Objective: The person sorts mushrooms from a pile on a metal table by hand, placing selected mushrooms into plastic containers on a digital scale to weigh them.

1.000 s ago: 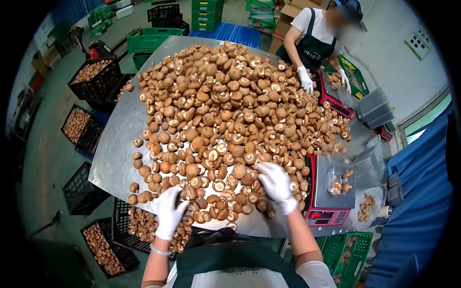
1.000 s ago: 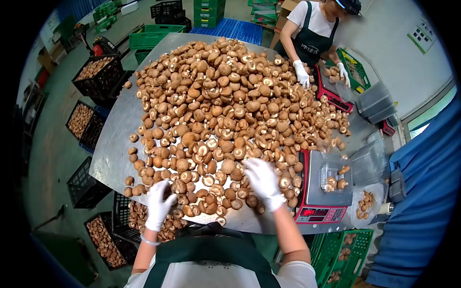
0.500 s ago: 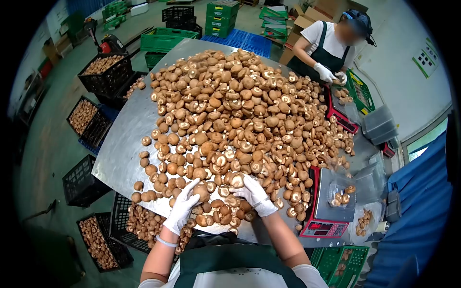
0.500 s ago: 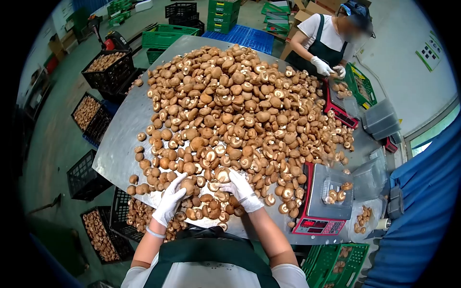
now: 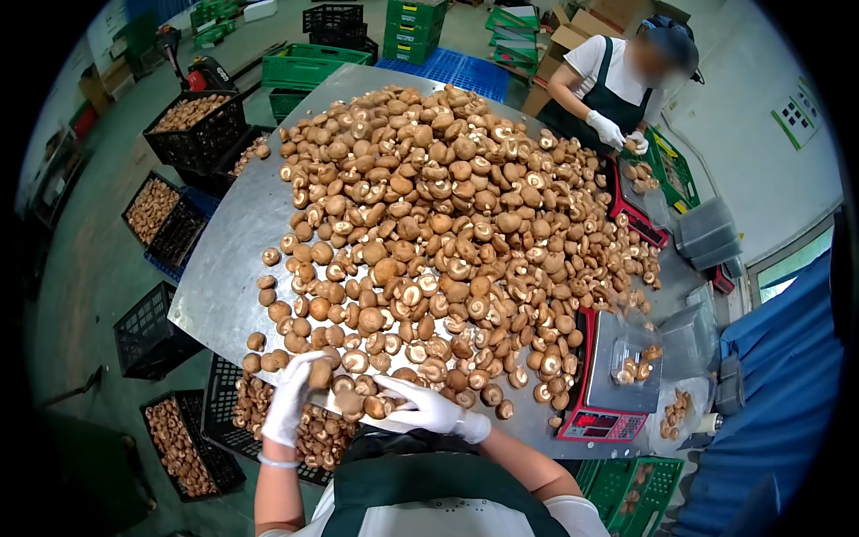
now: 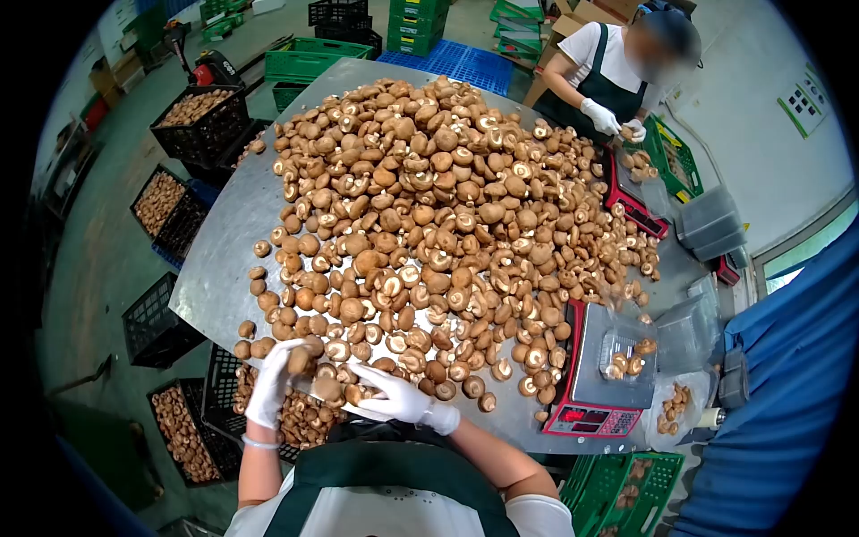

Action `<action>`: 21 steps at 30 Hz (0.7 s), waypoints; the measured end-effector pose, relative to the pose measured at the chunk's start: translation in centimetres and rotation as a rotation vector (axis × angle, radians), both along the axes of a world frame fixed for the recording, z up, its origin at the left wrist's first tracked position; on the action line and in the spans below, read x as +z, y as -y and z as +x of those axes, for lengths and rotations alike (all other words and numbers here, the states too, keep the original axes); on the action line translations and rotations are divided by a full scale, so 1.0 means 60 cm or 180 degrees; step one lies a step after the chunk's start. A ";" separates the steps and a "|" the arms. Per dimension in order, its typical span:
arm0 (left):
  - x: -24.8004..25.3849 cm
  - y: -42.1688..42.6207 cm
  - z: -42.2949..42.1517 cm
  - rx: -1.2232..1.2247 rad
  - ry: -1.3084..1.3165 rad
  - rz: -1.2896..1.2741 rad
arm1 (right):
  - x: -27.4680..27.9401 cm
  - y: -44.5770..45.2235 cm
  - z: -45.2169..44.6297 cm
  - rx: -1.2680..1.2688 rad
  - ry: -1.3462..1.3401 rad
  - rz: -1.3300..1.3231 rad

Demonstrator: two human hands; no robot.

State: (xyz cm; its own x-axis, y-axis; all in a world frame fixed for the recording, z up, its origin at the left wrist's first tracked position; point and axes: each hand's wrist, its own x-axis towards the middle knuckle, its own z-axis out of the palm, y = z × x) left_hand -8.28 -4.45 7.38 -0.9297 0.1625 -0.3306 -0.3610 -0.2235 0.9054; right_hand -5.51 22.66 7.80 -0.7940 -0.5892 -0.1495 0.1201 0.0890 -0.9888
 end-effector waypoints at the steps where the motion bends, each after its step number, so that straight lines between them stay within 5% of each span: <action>1: -0.006 0.028 0.007 -0.0025 -0.0265 -0.0728 | 0.009 -0.027 0.001 0.0101 -0.0291 0.0388; 3: -0.007 0.060 0.022 0.0158 -0.0553 -0.1202 | 0.020 -0.092 0.011 -0.0582 -0.1206 0.1651; 5: -0.024 0.078 0.035 0.0393 -0.0485 -0.1870 | 0.026 -0.150 0.029 -0.0961 -0.0995 0.2859; 11: -0.004 -0.062 0.003 -0.0744 -0.1912 -0.2518 | -0.030 -0.119 0.077 0.0120 -0.1504 0.4427; 15: -0.054 -0.154 -0.004 -0.1569 -0.2988 -0.3331 | -0.043 -0.085 0.071 -0.0320 -0.1458 0.4009; 17: -0.071 -0.156 -0.009 -0.1558 -0.3068 -0.3461 | -0.071 -0.075 0.068 -0.0485 -0.1580 0.3432; 21: -0.073 -0.125 -0.006 -0.1420 -0.3070 -0.3343 | -0.067 -0.028 0.042 -0.0234 -0.1486 0.3611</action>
